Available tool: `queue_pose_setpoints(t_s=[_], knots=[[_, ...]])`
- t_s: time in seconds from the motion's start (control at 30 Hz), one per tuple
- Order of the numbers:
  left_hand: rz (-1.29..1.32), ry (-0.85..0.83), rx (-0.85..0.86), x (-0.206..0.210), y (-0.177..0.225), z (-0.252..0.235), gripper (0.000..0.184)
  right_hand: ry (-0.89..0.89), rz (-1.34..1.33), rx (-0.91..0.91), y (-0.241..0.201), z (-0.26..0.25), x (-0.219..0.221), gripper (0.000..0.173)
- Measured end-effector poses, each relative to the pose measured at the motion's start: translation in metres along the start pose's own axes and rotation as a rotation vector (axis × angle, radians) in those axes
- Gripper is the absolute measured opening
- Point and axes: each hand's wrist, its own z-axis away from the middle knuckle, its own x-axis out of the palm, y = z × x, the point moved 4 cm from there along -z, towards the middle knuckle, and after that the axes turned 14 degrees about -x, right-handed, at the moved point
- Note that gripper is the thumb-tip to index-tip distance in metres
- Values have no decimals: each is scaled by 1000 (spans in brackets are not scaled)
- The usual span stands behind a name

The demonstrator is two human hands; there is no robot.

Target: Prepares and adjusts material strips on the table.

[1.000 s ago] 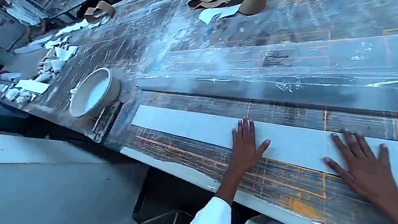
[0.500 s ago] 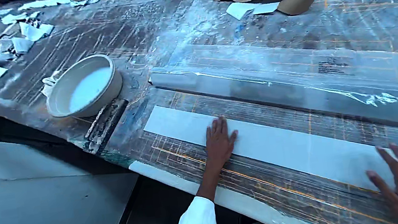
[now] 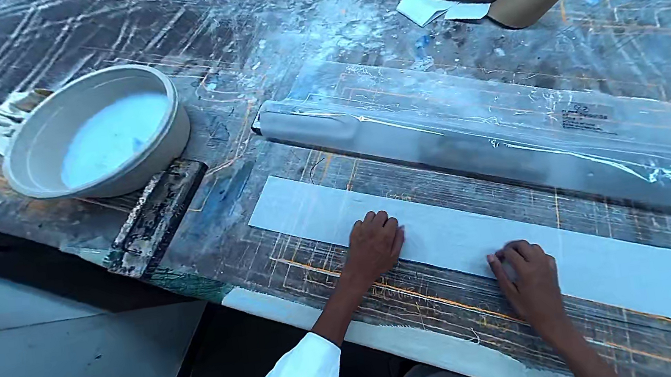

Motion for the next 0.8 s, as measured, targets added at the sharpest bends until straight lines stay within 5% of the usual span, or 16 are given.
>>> queue_pose_setpoints(t_s=[0.13, 0.37, 0.47, 0.67, 0.8], knots=[[9, -134, 164, 30, 23, 2, 34, -109, -37, -20, -43, -30, 23, 45], [-31, -278, 141, 34, 14, 3, 32, -154, -22, -45, -81, -42, 38, 39], [-12, -146, 123, 25, -1, -2, 29, -155, -32, -52, -90, -48, 43, 37], [-31, -56, 30, 0, -57, -2, 33, -178, -64, -35, -98, -53, 47, 43], [-72, 0, -286, -36, -101, -12, 36, -201, -41, -56, -96, -50, 52, 44]])
